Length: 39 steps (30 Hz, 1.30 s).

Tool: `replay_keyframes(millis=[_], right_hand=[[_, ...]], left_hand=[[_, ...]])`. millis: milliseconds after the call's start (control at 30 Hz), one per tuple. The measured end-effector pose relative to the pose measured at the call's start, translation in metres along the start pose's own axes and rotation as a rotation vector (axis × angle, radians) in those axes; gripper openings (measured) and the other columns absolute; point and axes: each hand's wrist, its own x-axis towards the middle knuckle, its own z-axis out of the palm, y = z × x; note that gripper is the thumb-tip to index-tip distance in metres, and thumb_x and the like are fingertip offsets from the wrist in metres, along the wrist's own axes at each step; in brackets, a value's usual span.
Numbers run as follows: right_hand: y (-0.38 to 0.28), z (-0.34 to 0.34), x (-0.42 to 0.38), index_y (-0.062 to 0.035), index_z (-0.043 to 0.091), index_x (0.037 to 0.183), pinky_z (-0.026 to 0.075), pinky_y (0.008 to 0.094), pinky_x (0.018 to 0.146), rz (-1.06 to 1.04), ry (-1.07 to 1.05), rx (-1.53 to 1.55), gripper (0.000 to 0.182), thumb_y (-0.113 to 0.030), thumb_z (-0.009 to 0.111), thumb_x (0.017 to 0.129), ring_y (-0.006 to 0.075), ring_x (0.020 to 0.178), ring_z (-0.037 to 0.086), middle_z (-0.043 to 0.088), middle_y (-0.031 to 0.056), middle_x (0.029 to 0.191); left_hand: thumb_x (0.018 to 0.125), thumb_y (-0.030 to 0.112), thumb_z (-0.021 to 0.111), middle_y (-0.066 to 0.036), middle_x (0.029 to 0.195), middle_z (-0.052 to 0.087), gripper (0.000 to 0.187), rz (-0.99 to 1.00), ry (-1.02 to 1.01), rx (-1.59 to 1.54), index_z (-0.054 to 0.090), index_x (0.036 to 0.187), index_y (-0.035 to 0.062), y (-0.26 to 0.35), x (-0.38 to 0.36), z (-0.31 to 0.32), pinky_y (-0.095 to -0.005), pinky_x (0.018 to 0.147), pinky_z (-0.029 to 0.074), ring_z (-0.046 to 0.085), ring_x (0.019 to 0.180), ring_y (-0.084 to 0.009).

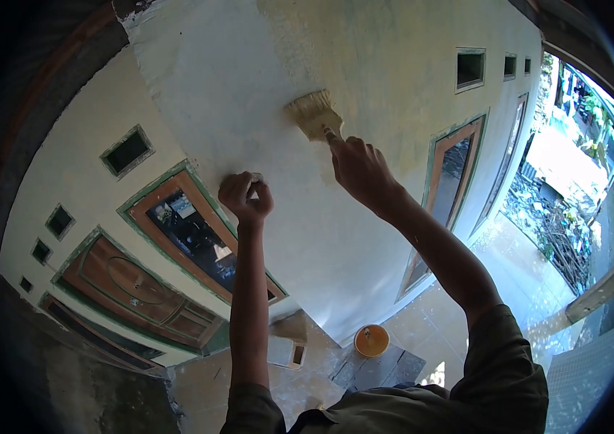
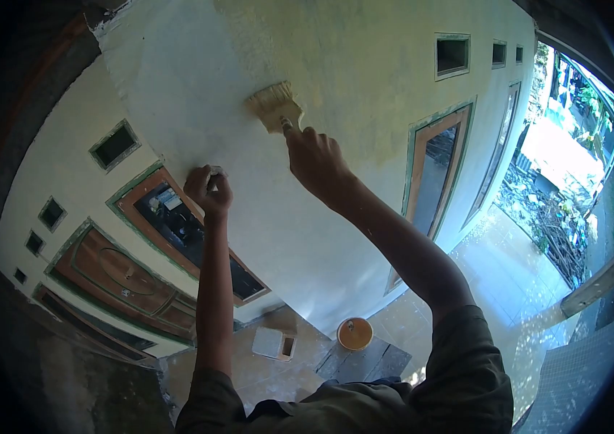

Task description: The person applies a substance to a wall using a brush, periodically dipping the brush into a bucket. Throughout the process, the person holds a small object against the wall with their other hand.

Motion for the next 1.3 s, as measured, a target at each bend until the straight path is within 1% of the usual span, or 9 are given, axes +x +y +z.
replay_keyframes(millis=[233,300,367,467,567,667,833,1133,1300], right_hand=[[0.004,0.035,-0.063,0.0050,0.050,0.121,0.053,0.0376,0.052,-0.003,-0.076,-0.108,0.038,-0.003,0.049,0.084,0.0299,0.061,0.065,0.061,0.0176,0.070],[0.006,0.042,-0.074,0.0055,0.052,0.116,0.054,0.0368,0.052,0.002,-0.238,-0.130,0.033,-0.003,0.049,0.084,0.0299,0.062,0.065,0.062,0.0167,0.071],[0.010,0.036,-0.078,0.0059,0.055,0.106,0.054,0.0382,0.054,0.016,-0.253,-0.099,0.026,-0.004,0.051,0.082,0.0317,0.064,0.065,0.062,0.0181,0.073],[0.013,0.022,-0.067,0.0049,0.058,0.099,0.055,0.0410,0.062,0.057,-0.458,-0.034,0.024,-0.004,0.056,0.077,0.0342,0.074,0.066,0.063,0.0209,0.081],[0.005,-0.027,-0.033,0.0048,0.059,0.101,0.051,0.0427,0.082,0.126,-0.654,-0.015,0.030,-0.001,0.057,0.071,0.0367,0.094,0.062,0.062,0.0243,0.096],[0.000,-0.043,0.013,-0.0027,0.060,0.109,0.051,0.0390,0.081,0.162,-0.786,-0.094,0.036,-0.005,0.060,0.073,0.0319,0.096,0.062,0.063,0.0183,0.103],[-0.006,-0.073,0.083,-0.0019,0.061,0.110,0.051,0.0373,0.083,0.030,-0.696,-0.177,0.038,-0.004,0.055,0.072,0.0297,0.101,0.061,0.064,0.0155,0.106],[-0.018,-0.138,0.119,-0.0040,0.061,0.109,0.052,0.0370,0.078,0.118,-0.411,-0.111,0.036,-0.011,0.061,0.074,0.0244,0.098,0.062,0.063,0.0114,0.106],[0.004,-0.139,0.128,-0.0052,0.062,0.109,0.053,0.0369,0.071,-0.068,0.145,-0.023,0.029,-0.015,0.061,0.081,0.0262,0.082,0.066,0.065,0.0154,0.094]], left_hand=[[0.063,0.004,0.047,0.000,0.043,0.037,0.013,-0.014,-0.017,0.003,0.042,0.054,0.0113,-0.005,-0.005,0.000,-0.0293,0.043,0.030,0.037,0.037,-0.0176],[0.063,0.003,0.047,0.000,0.042,0.035,0.013,0.006,-0.031,0.042,0.043,0.054,0.0115,-0.005,-0.004,-0.001,-0.0298,0.043,0.030,0.036,0.036,-0.0177],[0.063,0.003,0.048,0.000,0.042,0.033,0.013,0.025,-0.034,0.031,0.043,0.055,0.0116,-0.002,0.000,-0.003,-0.0300,0.042,0.030,0.035,0.036,-0.0175],[0.063,0.003,0.048,0.001,0.042,0.032,0.013,0.054,-0.070,0.030,0.044,0.055,0.0117,-0.004,-0.001,-0.005,-0.0304,0.042,0.029,0.034,0.036,-0.0171],[0.064,0.003,0.048,0.001,0.041,0.032,0.012,0.065,-0.094,0.035,0.046,0.056,0.0118,-0.005,0.001,-0.005,-0.0303,0.042,0.029,0.034,0.035,-0.0166],[0.064,0.004,0.049,0.001,0.042,0.033,0.011,0.061,-0.073,0.027,0.047,0.056,0.0118,-0.003,0.003,-0.005,-0.0303,0.042,0.029,0.034,0.036,-0.0165],[0.064,0.005,0.049,0.001,0.042,0.033,0.010,0.042,-0.056,0.037,0.048,0.057,0.0119,0.000,0.003,-0.004,-0.0307,0.043,0.030,0.035,0.036,-0.0172],[0.065,0.006,0.050,0.001,0.041,0.034,0.010,0.020,-0.042,0.049,0.048,0.057,0.0118,0.000,0.001,-0.003,-0.0315,0.044,0.031,0.037,0.037,-0.0179],[0.065,0.006,0.050,0.001,0.042,0.034,0.012,0.037,-0.079,0.058,0.046,0.056,0.0122,-0.005,-0.001,-0.003,-0.0314,0.043,0.030,0.036,0.037,-0.0183]])
